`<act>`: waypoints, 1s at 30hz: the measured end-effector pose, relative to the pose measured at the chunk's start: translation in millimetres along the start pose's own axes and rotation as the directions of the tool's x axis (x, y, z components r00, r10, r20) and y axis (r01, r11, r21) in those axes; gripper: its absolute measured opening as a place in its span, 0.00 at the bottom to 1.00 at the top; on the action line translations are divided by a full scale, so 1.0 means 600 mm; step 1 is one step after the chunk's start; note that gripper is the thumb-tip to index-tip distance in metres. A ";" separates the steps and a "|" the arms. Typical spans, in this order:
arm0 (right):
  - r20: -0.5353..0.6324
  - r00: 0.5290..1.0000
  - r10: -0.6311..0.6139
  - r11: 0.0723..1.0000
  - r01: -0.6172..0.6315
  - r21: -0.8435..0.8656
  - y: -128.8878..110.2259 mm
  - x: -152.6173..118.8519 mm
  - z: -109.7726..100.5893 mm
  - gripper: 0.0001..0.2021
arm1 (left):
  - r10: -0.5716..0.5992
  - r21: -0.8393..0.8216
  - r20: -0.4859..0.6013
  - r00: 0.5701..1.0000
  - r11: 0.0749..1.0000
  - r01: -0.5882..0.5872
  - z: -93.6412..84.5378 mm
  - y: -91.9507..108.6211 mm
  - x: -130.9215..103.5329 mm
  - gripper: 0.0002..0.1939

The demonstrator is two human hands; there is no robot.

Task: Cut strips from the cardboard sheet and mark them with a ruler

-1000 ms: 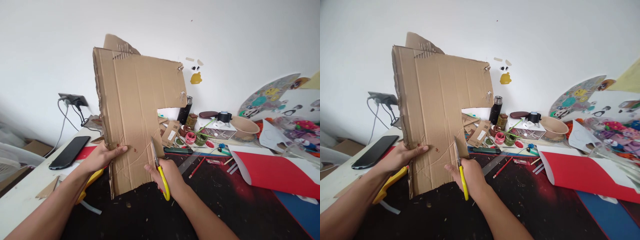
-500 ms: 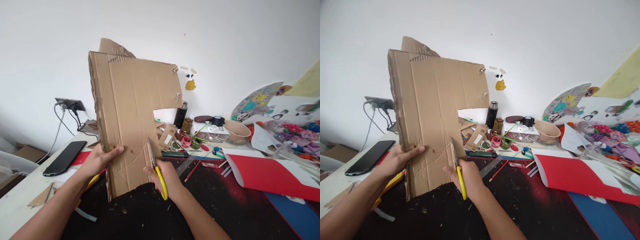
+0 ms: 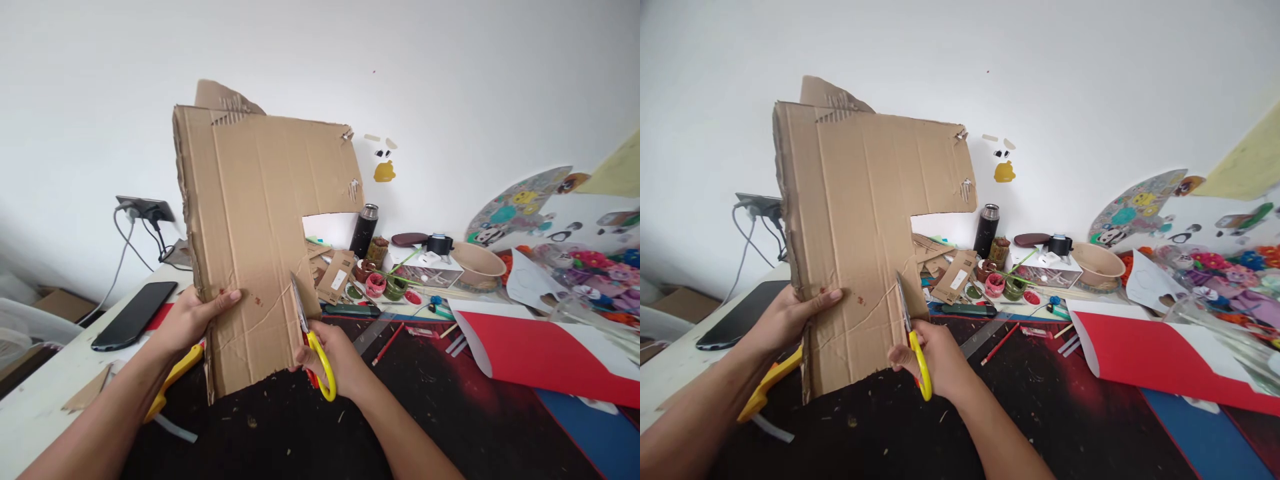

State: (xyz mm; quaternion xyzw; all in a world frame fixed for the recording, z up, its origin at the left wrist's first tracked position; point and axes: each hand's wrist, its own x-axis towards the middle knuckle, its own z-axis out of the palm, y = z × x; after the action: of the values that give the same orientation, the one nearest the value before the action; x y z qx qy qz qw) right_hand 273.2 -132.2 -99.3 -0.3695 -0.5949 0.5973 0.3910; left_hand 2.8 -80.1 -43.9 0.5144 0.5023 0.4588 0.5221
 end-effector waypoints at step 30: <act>-0.230 0.971 -0.064 0.724 -0.113 -0.681 -0.005 -0.005 0.003 0.29 | -0.023 0.189 0.126 0.992 0.982 -0.001 0.009 -0.017 0.003 0.23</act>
State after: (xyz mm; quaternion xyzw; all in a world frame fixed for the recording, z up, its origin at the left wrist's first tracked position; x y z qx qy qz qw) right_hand 272.9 -135.4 -96.1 -0.5646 -0.7180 0.2899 0.2858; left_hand 8.0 -78.9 -54.2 0.5870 0.5118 0.3724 0.5049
